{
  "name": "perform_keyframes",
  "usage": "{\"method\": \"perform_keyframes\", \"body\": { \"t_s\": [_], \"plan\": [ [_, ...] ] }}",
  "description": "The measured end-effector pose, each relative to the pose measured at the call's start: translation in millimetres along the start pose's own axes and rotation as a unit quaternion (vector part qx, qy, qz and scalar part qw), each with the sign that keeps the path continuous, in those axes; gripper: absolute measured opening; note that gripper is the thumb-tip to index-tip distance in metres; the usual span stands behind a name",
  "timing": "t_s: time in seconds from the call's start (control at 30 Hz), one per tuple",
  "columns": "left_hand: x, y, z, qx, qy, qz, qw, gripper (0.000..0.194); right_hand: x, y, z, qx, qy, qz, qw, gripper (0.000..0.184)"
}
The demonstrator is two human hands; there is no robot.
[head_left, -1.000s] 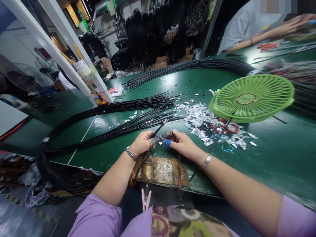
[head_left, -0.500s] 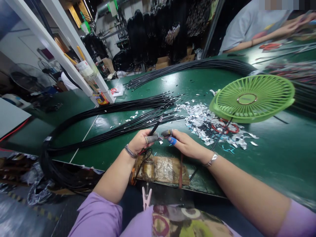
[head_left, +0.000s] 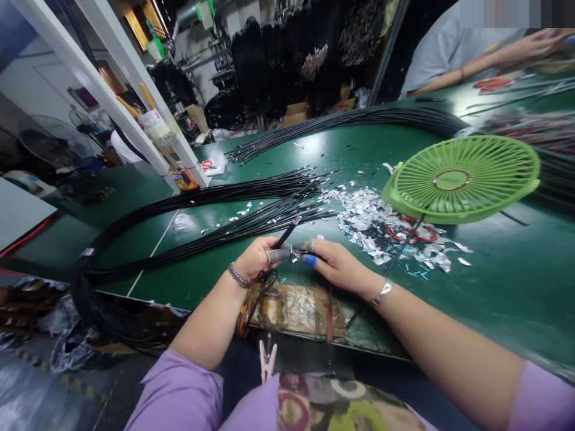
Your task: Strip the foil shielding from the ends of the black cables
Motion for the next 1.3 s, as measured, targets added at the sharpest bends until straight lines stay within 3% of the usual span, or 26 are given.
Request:
{"method": "perform_keyframes", "body": {
  "t_s": [1.3],
  "plan": [
    [5.7,1.0,1.9,-0.003,-0.026,0.035,0.999,0.051,4.3,-0.3,4.9,-0.027,-0.036,0.038,0.998,0.031]
  ]
}}
Point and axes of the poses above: each hand's wrist, its own y-axis away from the middle knuckle, its own x-axis out of the palm, z = x × y, the point moved 8 cm from there along -y, towards the middle knuckle, and after that the axes turned 10 degrees about -x, right-handed, at the moved point
